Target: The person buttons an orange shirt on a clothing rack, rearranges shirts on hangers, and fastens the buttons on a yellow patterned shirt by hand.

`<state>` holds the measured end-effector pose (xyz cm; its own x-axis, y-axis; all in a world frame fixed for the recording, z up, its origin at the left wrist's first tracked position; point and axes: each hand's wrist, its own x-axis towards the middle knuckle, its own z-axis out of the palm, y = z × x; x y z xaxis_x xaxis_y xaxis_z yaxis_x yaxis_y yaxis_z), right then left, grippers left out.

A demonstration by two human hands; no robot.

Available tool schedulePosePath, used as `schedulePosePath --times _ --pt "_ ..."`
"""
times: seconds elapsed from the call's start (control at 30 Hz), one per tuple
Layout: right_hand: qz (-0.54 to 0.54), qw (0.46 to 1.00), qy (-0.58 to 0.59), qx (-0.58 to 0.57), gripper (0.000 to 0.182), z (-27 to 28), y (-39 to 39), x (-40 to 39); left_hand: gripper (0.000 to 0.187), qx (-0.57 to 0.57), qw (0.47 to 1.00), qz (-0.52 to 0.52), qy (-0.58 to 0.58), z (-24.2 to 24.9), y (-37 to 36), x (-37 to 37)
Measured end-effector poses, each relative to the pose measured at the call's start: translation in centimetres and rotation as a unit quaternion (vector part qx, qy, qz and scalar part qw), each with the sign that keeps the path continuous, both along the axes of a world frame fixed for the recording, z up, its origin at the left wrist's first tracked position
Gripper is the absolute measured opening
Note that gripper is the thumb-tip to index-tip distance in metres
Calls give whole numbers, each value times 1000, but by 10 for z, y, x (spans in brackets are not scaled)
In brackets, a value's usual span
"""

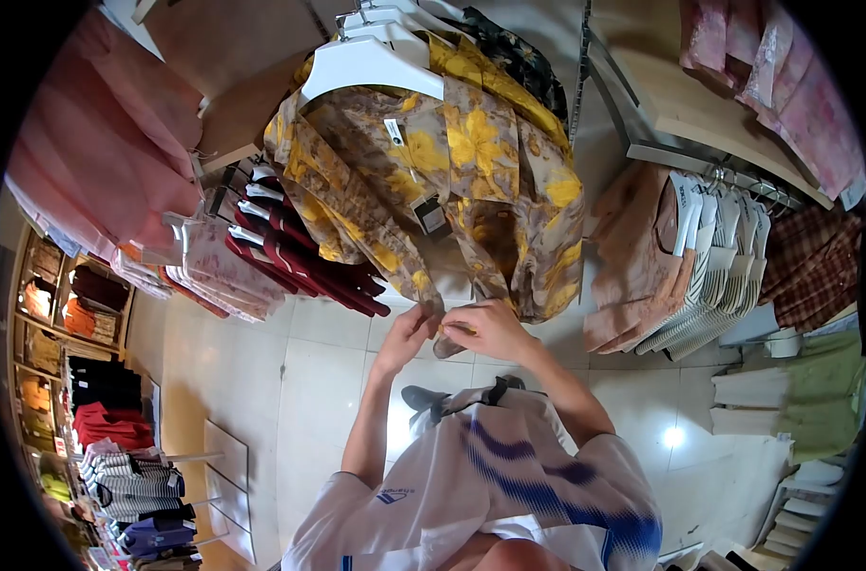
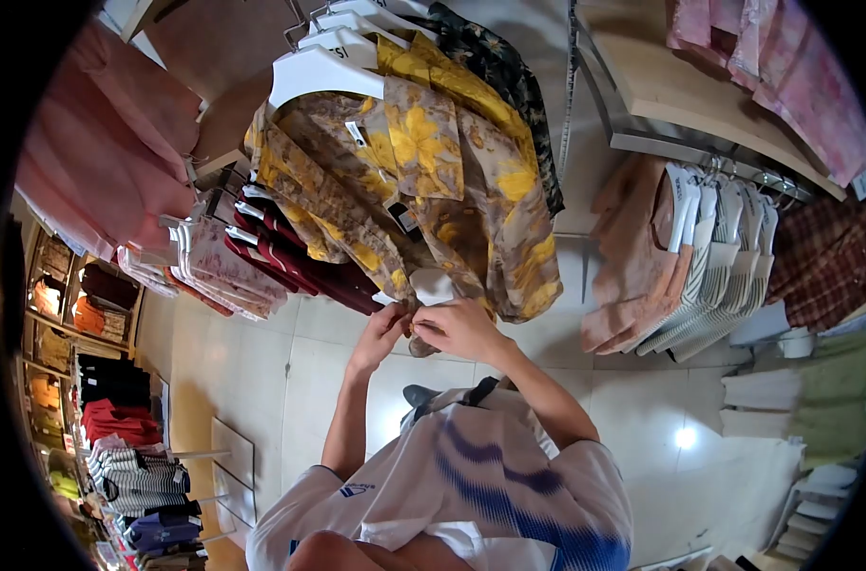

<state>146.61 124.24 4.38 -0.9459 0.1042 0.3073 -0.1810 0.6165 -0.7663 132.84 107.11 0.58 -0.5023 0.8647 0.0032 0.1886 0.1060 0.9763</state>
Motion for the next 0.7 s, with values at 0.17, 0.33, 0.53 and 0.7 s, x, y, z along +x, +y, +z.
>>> schedulePosePath --times 0.17,0.33,0.53,0.7 --pt "-36 997 43 44 14 -17 1 -3 8 -8 999 -14 29 -21 0 0" --pt "-32 991 8 128 15 -48 -2 -10 5 -9 991 -32 131 -52 4 -9" --pt "-14 979 -52 195 19 -65 0 -21 6 -34 980 -5 198 -91 6 -18" --pt "0 968 -88 236 24 -57 0 -14 13 -60 957 31 283 -122 7 -26"
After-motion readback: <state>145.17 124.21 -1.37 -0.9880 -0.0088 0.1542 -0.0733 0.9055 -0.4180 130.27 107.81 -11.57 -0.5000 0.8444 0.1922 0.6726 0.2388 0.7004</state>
